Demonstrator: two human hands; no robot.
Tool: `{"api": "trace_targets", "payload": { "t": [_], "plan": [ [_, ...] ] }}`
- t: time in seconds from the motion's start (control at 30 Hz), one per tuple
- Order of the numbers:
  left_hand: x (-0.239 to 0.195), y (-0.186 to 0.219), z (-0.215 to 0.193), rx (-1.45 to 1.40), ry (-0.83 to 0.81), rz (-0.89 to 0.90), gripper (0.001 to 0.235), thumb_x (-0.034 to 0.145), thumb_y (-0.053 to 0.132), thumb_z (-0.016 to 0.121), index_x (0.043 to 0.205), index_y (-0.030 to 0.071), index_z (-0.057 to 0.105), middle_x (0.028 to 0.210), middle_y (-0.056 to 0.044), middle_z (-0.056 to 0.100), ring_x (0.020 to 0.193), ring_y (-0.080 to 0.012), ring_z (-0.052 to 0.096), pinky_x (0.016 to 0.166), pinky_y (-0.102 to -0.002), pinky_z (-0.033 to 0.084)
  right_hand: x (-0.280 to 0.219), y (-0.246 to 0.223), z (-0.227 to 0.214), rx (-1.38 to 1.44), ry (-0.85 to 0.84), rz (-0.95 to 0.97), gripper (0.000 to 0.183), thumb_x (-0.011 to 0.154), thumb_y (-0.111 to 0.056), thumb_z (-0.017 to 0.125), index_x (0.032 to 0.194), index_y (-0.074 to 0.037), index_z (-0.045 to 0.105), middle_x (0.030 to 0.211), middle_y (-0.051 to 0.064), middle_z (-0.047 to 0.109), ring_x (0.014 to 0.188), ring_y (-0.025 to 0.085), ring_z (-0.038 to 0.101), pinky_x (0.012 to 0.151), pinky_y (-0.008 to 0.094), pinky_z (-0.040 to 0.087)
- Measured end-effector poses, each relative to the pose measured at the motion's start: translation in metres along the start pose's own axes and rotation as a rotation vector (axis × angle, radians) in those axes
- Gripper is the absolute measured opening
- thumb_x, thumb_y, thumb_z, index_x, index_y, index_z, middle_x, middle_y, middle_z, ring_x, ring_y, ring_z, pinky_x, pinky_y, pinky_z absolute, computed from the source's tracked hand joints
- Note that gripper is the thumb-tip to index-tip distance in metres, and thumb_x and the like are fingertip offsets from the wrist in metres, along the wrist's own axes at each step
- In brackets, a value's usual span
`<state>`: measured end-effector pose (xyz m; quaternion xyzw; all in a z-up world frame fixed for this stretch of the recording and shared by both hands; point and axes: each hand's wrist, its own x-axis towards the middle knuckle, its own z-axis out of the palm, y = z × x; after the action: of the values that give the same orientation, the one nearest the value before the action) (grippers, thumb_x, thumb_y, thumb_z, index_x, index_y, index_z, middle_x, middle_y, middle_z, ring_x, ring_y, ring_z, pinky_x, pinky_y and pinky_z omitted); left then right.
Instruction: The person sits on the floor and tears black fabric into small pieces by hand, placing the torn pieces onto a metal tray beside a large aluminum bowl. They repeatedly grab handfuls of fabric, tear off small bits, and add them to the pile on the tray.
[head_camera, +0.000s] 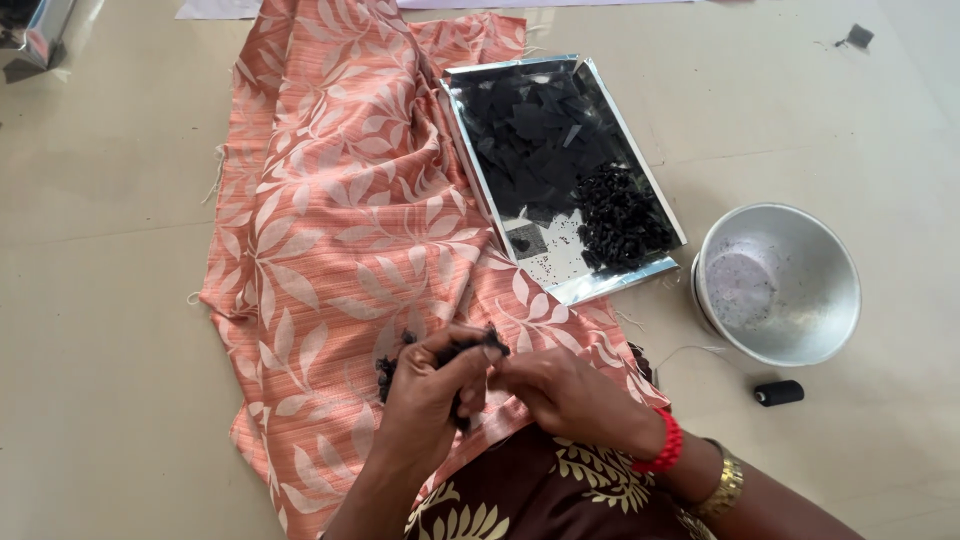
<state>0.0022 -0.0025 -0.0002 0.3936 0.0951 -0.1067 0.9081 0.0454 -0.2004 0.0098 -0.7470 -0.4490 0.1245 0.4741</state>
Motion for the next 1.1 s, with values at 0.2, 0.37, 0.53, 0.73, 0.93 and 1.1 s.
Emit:
{"api": "trace_targets", "payload": {
  "t": [0.2,0.37,0.53,0.73,0.93,1.1],
  "plan": [
    [-0.007,0.001,0.007,-0.055,0.055,-0.128,0.014,0.087,-0.004,0.072,0.099,-0.001,0.066,0.071,0.0,0.06,0.057,-0.0062,0.049,0.047,-0.022,0.036,0.019,0.024,-0.021,-0.204,0.229,0.186,0.015,0.091,0.003,0.061,0.103,0.001,0.07,0.091,0.015,0.077,0.075,0.025,0.077,0.065,0.037,0.061],
    [-0.006,0.002,0.001,0.196,0.021,-0.103,0.009,0.089,0.005,0.071,0.095,0.0,0.068,0.066,0.0,0.058,0.052,-0.0051,0.046,0.046,-0.022,0.036,0.002,0.023,-0.038,-0.088,0.308,0.2,0.015,0.094,0.004,0.058,0.103,0.003,0.07,0.093,0.011,0.077,0.084,0.019,0.074,0.074,0.032,0.06],
    [-0.009,0.012,0.02,0.584,0.11,-0.009,0.008,0.09,0.01,0.07,0.09,0.001,0.068,0.062,0.002,0.058,0.049,-0.0041,0.053,0.04,-0.022,0.039,-0.014,0.004,-0.041,0.272,0.307,0.474,0.014,0.103,-0.001,0.06,0.096,0.003,0.071,0.076,0.007,0.06,0.069,0.011,0.049,0.062,0.026,0.046],
    [-0.008,0.005,0.012,0.465,0.197,0.095,0.013,0.092,0.01,0.071,0.093,-0.001,0.076,0.056,-0.001,0.057,0.044,-0.0051,0.049,0.04,-0.022,0.042,-0.019,-0.016,-0.014,0.501,-0.007,0.299,0.018,0.092,0.007,0.059,0.098,0.002,0.075,0.09,0.007,0.074,0.082,0.013,0.066,0.073,0.031,0.056],
    [-0.01,-0.004,0.009,-0.09,-0.056,-0.148,0.009,0.09,-0.002,0.069,0.099,-0.002,0.07,0.076,-0.004,0.066,0.056,-0.0065,0.049,0.046,-0.021,0.038,0.008,0.006,-0.013,-0.165,0.064,0.207,0.021,0.084,0.006,0.063,0.102,-0.001,0.072,0.08,0.015,0.073,0.073,0.029,0.071,0.064,0.042,0.055],
    [-0.012,0.005,0.013,-0.095,-0.035,-0.139,0.008,0.09,0.0,0.062,0.097,0.0,0.059,0.092,-0.01,0.072,0.062,-0.0087,0.05,0.051,-0.022,0.041,0.005,0.014,-0.036,-0.171,0.3,0.115,0.012,0.092,0.001,0.061,0.1,-0.002,0.07,0.083,0.011,0.072,0.072,0.019,0.071,0.061,0.034,0.054]
  ]
}}
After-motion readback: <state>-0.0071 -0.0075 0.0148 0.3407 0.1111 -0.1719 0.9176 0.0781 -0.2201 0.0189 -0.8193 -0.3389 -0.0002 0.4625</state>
